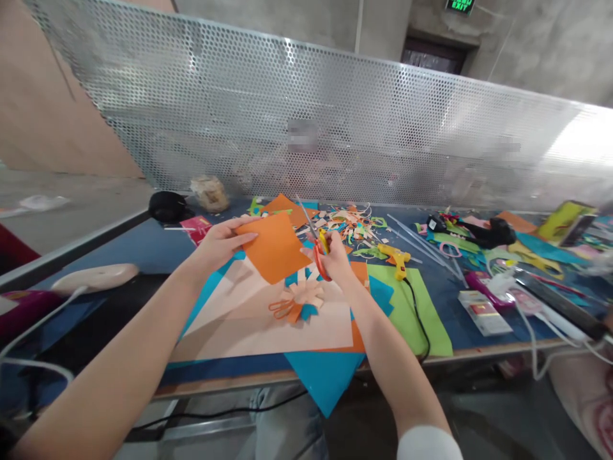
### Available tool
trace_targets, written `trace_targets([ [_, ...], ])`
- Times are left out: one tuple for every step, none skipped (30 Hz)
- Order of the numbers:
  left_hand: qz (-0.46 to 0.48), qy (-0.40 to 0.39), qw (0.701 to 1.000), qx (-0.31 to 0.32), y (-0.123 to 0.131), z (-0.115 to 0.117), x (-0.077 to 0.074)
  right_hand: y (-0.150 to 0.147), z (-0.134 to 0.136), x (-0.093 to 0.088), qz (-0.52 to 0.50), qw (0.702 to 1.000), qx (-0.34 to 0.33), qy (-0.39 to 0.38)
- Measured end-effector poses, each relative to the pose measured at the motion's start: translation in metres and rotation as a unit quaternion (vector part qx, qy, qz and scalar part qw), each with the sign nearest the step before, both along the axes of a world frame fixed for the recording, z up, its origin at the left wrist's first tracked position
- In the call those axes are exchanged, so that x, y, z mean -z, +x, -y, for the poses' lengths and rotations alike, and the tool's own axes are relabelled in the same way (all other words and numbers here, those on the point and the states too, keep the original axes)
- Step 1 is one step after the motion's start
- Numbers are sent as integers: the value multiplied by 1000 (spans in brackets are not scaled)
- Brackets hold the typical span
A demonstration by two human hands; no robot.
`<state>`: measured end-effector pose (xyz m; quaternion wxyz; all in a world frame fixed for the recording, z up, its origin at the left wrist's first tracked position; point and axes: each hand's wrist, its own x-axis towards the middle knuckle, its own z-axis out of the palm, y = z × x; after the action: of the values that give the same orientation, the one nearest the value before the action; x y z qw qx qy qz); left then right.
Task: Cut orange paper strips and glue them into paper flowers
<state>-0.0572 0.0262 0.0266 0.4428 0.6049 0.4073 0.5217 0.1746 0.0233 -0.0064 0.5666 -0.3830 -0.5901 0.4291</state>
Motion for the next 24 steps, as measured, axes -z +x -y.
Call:
trace_targets([
  [12,4,1000,-10,0,0,1,-2,3,0,10,1000,-7,5],
  [22,11,999,-21,-1,0,2,-4,5,1,26,1000,-8,12],
  [29,20,999,-31,0,0,3,-5,7,1,46,999,-3,20],
  [35,27,998,-41,0,-1,5,-6,8,2,66,997,10,27],
  [41,33,997,-51,2,-2,7,-6,9,2,81,996,29,33],
  [50,36,996,-58,3,-2,9,-7,9,3,90,994,49,36],
  [60,37,996,-59,6,-2,12,-8,9,3,93,993,68,37],
  [72,32,996,-51,9,-1,14,-9,9,3,94,991,86,36],
  [83,18,996,-31,13,0,17,-10,9,3,92,990,101,32],
  [95,-5,995,-3,18,2,20,-11,10,3,91,989,112,26],
  [103,-34,994,29,22,4,23,-12,10,3,88,989,120,22],
  [110,-66,990,59,27,6,26,-13,11,3,82,989,124,20],
  [115,-91,986,75,32,9,28,-13,12,3,76,989,126,21],
  [119,-109,983,82,35,10,30,-13,14,2,73,989,126,22],
  [127,-120,981,80,38,11,31,-13,15,2,73,989,125,23],
  [139,-124,980,70,40,12,32,-13,16,1,74,990,120,23],
  [155,-122,979,55,41,11,31,-13,17,0,74,991,112,21],
  [175,-113,978,34,40,10,30,-13,18,-1,72,992,101,16],
  [194,-99,976,10,39,9,29,-13,19,-2,69,993,90,13],
  [213,-80,974,-18,36,7,27,-12,20,-3,67,995,77,8],
  [228,-56,971,-44,33,4,26,-11,20,-5,70,995,66,2],
  [237,-32,969,-67,30,2,25,-9,20,-6,81,995,55,-4],
  [243,-8,967,-83,26,0,24,-7,19,-7,98,994,36,-17],
  [246,15,965,-94,23,-3,24,-6,19,-7,117,992,21,-33],
])
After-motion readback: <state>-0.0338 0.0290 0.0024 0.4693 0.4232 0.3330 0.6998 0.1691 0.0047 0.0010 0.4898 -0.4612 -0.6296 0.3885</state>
